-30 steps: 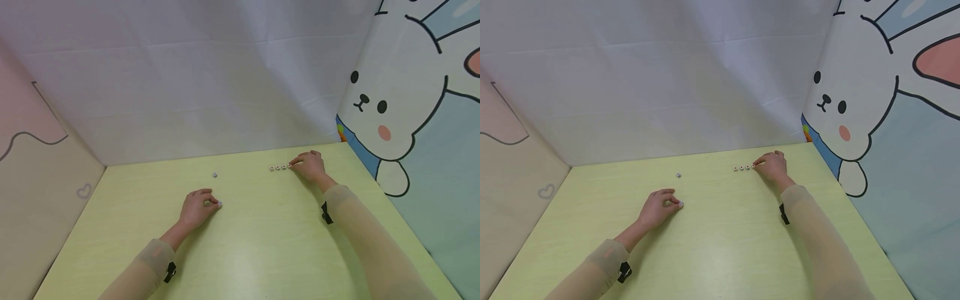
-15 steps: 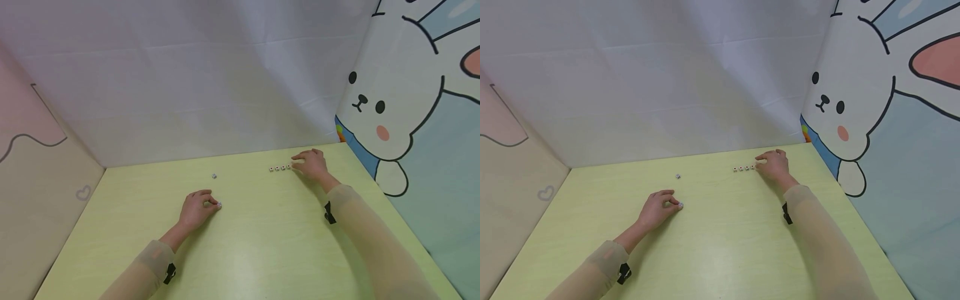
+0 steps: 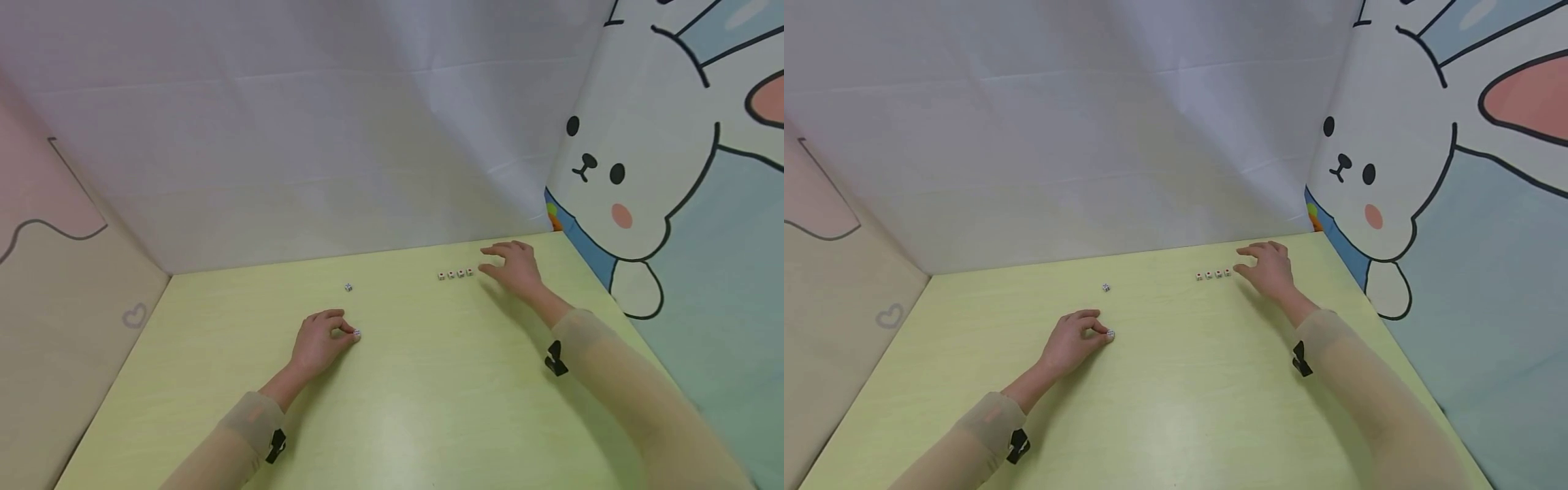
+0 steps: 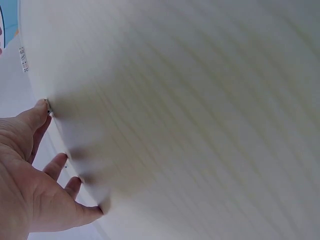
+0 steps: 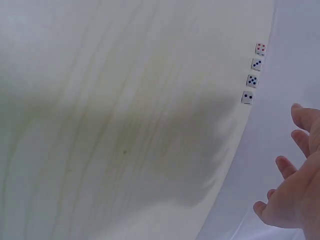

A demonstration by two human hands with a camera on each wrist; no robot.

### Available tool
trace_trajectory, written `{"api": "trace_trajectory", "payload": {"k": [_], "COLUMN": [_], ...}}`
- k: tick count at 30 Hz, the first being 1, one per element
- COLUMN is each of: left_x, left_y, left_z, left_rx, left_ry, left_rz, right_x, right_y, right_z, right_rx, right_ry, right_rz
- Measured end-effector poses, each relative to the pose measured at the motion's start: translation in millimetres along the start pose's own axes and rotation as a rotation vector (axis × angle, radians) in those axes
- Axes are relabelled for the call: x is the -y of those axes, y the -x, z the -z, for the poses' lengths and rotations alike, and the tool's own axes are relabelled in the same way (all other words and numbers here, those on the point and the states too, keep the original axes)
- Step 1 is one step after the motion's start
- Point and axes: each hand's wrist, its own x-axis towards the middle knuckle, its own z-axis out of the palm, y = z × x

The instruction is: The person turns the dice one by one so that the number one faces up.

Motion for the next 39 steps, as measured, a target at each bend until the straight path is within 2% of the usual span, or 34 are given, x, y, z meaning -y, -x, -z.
{"api": "trace_trajectory", "payload": {"k": [7,15,26,32,39], "left_x": [0.9,1.7,2.9,3.1,2.1], "left_y": [-0.6,-0.1,-0.6,-0.4,-0.2], "left_z": [0.3,0.6,-0.6,-1.7,-1.6], "left_rx": [-0.005,-0.003,-0.008,-0.007,-0.003], "left_ry": [-0.002,-0.001,0.001,0.008,-0.002], "left_rz": [-0.002,0.008,0.000,0.001,-0.008], "right_x": [21,49,70,84,109], "right_y": [15.9,37.0,61.8,58.8,36.5], "right_z": [0,-7,-29,-46,-65], "right_rx": [-0.028,0.041,0.102,0.117,0.163], "right_ry": [-0.024,-0.076,-0.088,-0.037,-0.039], "right_rz": [0.077,0.117,0.243,0.329,0.334]}}
